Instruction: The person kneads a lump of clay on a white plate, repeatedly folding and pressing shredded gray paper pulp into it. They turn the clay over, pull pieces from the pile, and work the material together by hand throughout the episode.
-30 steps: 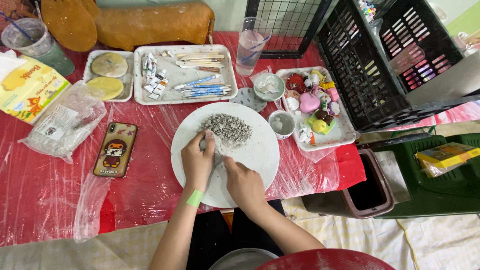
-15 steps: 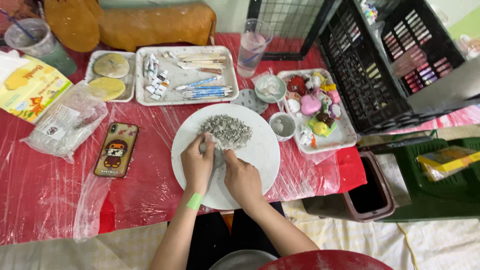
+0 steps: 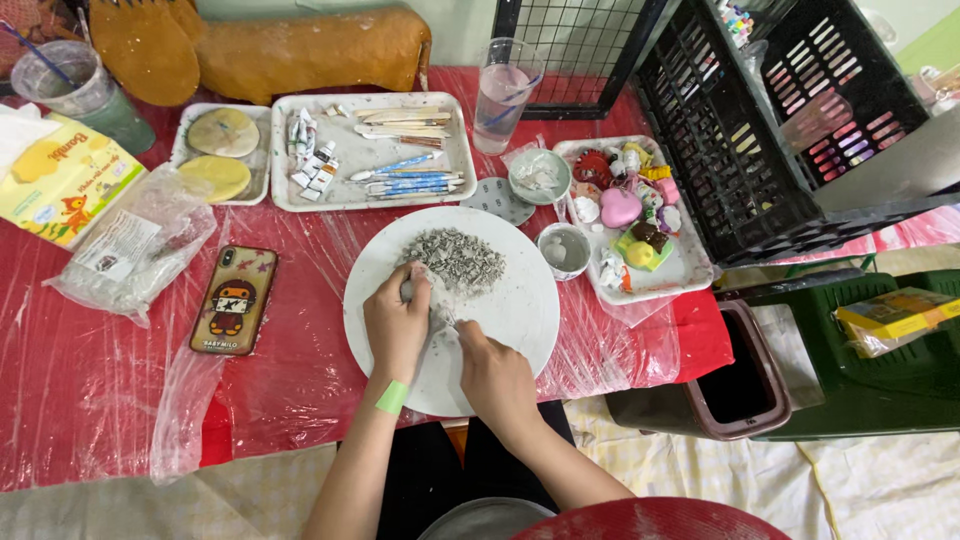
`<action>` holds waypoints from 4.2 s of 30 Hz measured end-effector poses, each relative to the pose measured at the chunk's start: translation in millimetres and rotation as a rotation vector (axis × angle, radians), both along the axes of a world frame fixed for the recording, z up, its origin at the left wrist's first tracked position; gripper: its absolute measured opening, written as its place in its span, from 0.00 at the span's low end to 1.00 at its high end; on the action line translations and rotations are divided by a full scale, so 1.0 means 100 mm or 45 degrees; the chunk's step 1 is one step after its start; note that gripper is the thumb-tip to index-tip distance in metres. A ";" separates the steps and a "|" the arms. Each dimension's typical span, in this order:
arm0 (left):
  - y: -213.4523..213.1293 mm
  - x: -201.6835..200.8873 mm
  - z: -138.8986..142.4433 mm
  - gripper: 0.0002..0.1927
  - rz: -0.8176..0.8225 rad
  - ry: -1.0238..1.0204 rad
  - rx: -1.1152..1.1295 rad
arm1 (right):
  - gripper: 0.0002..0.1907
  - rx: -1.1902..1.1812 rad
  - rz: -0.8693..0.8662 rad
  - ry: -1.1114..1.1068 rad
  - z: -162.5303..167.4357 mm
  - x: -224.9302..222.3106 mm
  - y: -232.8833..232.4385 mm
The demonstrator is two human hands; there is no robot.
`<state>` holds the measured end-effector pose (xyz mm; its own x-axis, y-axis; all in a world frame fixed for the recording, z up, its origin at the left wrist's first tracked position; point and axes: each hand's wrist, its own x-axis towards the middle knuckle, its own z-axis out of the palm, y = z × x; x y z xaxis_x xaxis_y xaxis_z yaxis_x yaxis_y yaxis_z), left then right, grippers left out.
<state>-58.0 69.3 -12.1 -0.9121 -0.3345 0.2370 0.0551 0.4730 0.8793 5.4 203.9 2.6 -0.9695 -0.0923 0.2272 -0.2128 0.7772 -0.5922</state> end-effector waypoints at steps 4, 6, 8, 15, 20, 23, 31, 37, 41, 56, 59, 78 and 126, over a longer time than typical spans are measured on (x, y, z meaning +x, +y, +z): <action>0.04 0.03 -0.02 0.14 0.008 0.033 -0.018 | 0.12 0.030 0.003 0.080 -0.01 -0.04 -0.01; 0.02 0.03 -0.02 0.14 0.003 0.069 -0.047 | 0.12 -0.011 0.011 0.056 -0.02 -0.09 -0.03; 0.03 0.03 -0.01 0.14 0.017 0.087 -0.023 | 0.10 -0.066 0.030 -0.052 -0.02 -0.10 -0.01; 0.02 0.02 -0.02 0.14 -0.011 0.066 -0.032 | 0.10 -0.064 0.036 -0.045 -0.03 -0.05 0.09; 0.00 -0.01 -0.05 0.14 -0.008 -0.004 -0.029 | 0.08 -0.124 0.054 -0.034 -0.08 -0.04 0.14; 0.03 -0.01 -0.06 0.15 0.004 0.041 -0.023 | 0.07 -0.021 -0.005 -0.049 -0.12 -0.01 0.15; 0.06 0.03 -0.02 0.14 0.026 -0.006 -0.050 | 0.08 -0.188 0.046 0.000 -0.13 -0.27 0.17; 0.06 0.06 0.00 0.14 0.002 -0.048 -0.024 | 0.08 -0.065 0.028 -0.050 -0.08 -0.04 0.13; 0.04 0.04 0.02 0.15 -0.023 0.004 -0.090 | 0.10 -0.118 0.111 0.147 -0.07 -0.20 0.06; 0.02 0.03 0.00 0.14 -0.032 -0.073 -0.058 | 0.12 0.104 0.123 -0.023 0.01 -0.02 0.12; 0.02 0.04 -0.03 0.16 -0.081 0.017 -0.095 | 0.08 0.109 0.071 -0.045 -0.02 0.02 0.10; -0.08 0.01 0.01 0.17 -0.200 -0.061 -0.107 | 0.08 -0.045 0.087 0.016 -0.06 -0.11 0.23; -0.05 0.02 -0.11 0.15 -0.094 -0.034 -0.210 | 0.10 -0.084 0.071 0.045 -0.24 -0.23 0.16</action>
